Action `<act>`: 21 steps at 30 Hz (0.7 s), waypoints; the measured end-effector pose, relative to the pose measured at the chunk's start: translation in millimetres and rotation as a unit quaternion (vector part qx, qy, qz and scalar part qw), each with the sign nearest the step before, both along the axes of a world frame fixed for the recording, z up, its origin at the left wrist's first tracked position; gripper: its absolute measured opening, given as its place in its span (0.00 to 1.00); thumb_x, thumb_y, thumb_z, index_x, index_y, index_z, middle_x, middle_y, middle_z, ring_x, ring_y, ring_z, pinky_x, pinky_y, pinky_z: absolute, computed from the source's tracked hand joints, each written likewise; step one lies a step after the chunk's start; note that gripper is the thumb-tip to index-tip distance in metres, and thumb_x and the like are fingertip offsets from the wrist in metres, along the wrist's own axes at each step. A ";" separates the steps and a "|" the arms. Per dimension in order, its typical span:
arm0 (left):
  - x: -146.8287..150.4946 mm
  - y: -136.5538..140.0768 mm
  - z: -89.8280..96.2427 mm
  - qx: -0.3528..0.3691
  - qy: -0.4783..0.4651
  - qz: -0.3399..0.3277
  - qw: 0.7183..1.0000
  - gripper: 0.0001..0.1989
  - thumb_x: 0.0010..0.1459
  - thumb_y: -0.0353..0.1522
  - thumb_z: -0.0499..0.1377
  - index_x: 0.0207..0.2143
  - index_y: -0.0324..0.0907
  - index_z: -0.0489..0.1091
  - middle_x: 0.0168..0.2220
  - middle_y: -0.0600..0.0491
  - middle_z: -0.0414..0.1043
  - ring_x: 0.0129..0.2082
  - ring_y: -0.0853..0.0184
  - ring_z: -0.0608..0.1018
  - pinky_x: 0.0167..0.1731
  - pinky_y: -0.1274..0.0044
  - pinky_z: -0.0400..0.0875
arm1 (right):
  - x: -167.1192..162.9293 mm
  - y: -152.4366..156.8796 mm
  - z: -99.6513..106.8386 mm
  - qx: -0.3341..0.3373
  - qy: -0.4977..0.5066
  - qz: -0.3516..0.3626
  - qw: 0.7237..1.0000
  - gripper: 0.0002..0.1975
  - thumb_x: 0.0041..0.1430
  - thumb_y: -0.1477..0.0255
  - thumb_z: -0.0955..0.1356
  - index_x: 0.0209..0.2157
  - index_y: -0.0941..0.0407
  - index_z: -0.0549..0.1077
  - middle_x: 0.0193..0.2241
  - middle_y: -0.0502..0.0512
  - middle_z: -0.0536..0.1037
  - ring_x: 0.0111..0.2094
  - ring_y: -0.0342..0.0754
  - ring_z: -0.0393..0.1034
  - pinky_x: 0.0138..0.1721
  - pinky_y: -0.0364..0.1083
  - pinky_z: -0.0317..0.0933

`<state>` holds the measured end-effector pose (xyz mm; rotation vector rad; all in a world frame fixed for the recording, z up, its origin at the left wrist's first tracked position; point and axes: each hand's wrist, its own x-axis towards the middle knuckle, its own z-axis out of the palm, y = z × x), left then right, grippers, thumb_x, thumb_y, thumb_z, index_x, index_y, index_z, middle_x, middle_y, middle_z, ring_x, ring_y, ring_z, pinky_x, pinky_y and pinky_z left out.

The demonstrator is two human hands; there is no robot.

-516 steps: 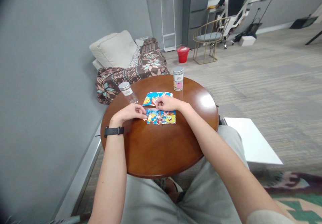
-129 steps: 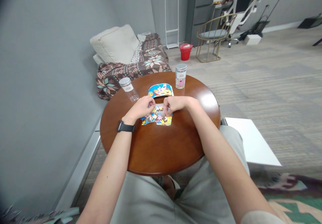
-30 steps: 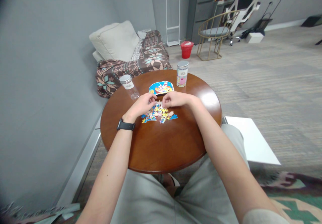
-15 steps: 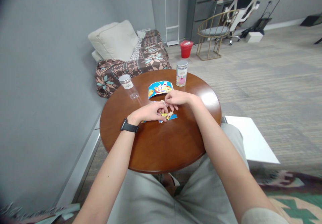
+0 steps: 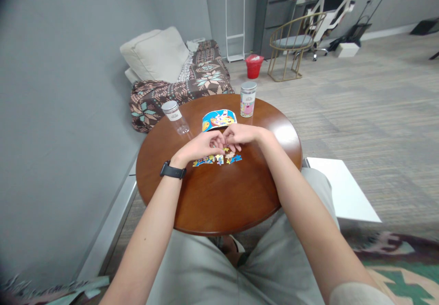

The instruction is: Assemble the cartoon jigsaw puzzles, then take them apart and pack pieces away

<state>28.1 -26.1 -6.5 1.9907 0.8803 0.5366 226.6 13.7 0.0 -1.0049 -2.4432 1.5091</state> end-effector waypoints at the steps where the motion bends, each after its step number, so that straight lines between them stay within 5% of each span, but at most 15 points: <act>1: 0.2 0.6 0.4 0.002 -0.015 0.017 1.000 0.08 0.51 0.28 0.64 0.33 0.40 0.67 0.30 0.55 0.73 0.30 0.71 0.75 0.34 0.77 0.70 | -0.7 -1.4 0.7 -0.013 0.003 0.014 1.000 0.06 0.50 0.71 0.67 0.30 0.59 0.73 0.20 0.51 0.79 0.18 0.41 0.68 0.20 0.39 0.56; 12: -6.3 10.9 0.8 0.055 -0.097 0.199 0.974 0.10 0.50 0.25 0.63 0.35 0.39 0.66 0.31 0.56 0.70 0.29 0.74 0.74 0.33 0.79 0.70 | -14.1 -8.1 -1.4 -0.046 -0.023 0.027 0.998 0.18 0.49 0.57 0.73 0.29 0.60 0.74 0.18 0.50 0.77 0.17 0.39 0.64 0.23 0.41 0.59; 21: -11.1 13.8 -3.6 0.003 -0.094 0.189 0.978 0.11 0.50 0.22 0.61 0.36 0.39 0.65 0.35 0.52 0.74 0.31 0.73 0.77 0.35 0.79 0.72 | -9.9 -3.5 -3.5 0.019 0.002 0.015 1.000 0.19 0.57 0.57 0.68 0.27 0.60 0.73 0.17 0.49 0.75 0.15 0.37 0.62 0.21 0.40 0.56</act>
